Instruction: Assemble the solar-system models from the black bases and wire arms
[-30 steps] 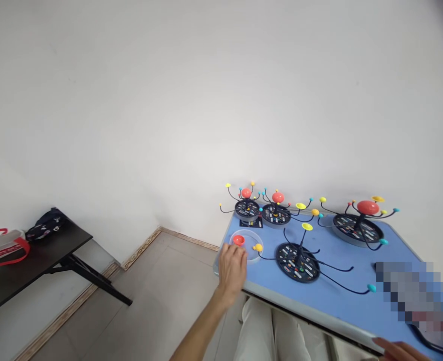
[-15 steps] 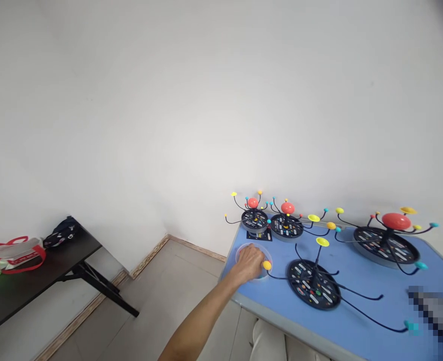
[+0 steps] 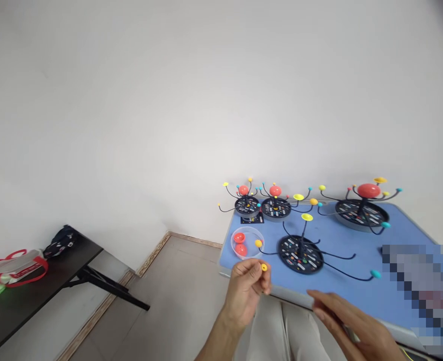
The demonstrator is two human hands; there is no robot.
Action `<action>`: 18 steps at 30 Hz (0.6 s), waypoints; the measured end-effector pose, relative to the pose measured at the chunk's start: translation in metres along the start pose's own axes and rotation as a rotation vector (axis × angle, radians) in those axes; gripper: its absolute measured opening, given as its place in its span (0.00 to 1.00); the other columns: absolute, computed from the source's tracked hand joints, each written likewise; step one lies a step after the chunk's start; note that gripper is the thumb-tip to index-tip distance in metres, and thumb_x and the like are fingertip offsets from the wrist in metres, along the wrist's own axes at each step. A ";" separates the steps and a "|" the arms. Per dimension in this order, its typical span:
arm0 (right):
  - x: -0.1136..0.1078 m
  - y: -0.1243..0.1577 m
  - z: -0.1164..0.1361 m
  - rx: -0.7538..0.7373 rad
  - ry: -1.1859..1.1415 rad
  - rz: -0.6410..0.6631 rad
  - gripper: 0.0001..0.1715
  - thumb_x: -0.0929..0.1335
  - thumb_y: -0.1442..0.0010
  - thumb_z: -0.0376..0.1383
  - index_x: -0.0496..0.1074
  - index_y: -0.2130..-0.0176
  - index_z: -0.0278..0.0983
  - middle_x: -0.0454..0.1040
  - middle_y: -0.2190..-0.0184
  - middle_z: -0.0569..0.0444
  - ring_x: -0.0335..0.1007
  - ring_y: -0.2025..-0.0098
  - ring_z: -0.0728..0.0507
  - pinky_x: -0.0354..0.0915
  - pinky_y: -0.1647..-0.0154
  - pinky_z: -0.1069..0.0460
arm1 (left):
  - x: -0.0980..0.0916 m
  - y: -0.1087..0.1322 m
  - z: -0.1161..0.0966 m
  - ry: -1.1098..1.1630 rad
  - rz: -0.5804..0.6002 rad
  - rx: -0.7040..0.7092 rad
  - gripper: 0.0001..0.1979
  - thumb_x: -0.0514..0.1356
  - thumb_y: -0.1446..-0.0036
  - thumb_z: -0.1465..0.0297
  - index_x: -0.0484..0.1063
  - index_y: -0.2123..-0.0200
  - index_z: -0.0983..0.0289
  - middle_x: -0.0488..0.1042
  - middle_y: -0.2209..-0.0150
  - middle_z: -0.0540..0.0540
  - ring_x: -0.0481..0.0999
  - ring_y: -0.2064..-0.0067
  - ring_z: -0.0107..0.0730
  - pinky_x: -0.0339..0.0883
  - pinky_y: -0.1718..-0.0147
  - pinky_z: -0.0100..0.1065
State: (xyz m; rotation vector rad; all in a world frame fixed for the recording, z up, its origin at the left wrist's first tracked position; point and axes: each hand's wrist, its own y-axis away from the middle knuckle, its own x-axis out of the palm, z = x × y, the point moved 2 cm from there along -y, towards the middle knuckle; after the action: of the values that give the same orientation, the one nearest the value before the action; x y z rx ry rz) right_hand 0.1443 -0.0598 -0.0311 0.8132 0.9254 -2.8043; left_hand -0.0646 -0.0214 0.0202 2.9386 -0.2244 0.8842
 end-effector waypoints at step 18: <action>-0.036 0.001 0.000 -0.169 0.135 -0.344 0.13 0.67 0.37 0.36 0.78 0.54 0.43 0.79 0.64 0.49 0.80 0.66 0.43 0.76 0.65 0.54 | 0.075 -0.004 0.116 0.258 0.082 -0.336 0.29 0.76 0.67 0.52 0.63 0.84 0.65 0.59 0.85 0.45 0.55 0.84 0.17 0.47 0.84 0.26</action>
State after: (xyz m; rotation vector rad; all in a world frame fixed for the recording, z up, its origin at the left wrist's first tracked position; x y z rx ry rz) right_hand 0.1751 -0.0641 -0.0137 0.9052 1.4279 -2.9200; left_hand 0.0611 -0.0381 -0.0355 2.4957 -0.4328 1.1031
